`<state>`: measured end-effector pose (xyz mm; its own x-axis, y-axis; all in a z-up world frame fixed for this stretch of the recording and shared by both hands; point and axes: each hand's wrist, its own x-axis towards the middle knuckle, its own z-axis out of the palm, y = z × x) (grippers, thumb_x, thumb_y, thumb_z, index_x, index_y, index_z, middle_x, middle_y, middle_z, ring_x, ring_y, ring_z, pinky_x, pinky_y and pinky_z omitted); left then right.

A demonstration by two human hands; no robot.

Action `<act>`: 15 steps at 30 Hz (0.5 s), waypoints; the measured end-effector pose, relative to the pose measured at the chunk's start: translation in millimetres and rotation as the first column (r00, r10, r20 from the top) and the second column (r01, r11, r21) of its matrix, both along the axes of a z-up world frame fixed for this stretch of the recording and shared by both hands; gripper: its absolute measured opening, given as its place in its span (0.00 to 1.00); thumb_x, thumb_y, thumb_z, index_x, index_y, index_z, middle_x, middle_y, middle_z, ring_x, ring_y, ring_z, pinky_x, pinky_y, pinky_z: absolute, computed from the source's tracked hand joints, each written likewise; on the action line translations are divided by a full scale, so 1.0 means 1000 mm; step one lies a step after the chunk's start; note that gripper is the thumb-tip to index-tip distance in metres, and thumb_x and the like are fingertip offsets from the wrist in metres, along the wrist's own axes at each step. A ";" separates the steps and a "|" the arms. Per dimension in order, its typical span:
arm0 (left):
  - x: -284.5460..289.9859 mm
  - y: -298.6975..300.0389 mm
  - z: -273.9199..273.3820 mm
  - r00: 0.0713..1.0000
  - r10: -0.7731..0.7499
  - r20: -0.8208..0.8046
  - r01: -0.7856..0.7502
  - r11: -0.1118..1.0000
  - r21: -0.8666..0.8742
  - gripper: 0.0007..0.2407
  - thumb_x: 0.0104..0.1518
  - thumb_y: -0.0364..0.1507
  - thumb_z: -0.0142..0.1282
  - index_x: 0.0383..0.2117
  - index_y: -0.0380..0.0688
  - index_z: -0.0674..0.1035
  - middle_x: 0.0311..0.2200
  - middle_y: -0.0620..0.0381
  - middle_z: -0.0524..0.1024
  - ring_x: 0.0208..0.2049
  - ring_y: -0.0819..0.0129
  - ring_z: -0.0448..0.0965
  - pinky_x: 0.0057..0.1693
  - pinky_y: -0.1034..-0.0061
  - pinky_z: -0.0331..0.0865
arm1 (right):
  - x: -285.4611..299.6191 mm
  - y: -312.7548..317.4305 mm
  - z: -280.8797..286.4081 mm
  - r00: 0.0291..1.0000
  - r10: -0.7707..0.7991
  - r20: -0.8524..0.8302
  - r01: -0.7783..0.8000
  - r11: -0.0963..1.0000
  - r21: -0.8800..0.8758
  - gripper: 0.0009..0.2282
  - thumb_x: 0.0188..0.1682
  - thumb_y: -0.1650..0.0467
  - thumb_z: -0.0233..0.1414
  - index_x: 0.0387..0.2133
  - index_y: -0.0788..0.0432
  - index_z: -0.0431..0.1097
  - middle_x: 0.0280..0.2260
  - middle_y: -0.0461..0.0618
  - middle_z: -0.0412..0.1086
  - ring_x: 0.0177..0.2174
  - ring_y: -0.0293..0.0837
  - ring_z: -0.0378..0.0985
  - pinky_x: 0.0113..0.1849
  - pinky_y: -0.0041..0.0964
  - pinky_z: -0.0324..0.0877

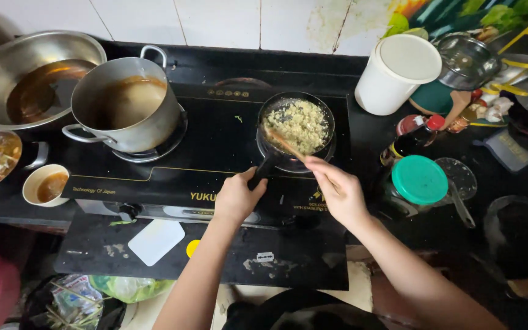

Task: Stir-frying ingredients in a small pan on a gas stove.

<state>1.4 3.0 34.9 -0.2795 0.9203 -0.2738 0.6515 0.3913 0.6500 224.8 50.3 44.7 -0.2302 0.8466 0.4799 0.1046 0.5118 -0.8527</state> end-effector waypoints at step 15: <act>0.002 -0.001 -0.006 0.999 -0.006 -0.033 0.003 0.996 -0.085 0.24 0.58 0.48 0.57 0.60 0.59 0.79 0.47 0.43 0.84 0.53 0.47 0.82 0.54 0.54 0.78 | 0.027 0.014 -0.012 0.998 -0.062 0.001 0.062 0.995 0.077 0.13 0.54 0.84 0.51 0.46 0.61 0.79 0.48 0.61 0.78 0.49 0.55 0.81 0.54 0.54 0.74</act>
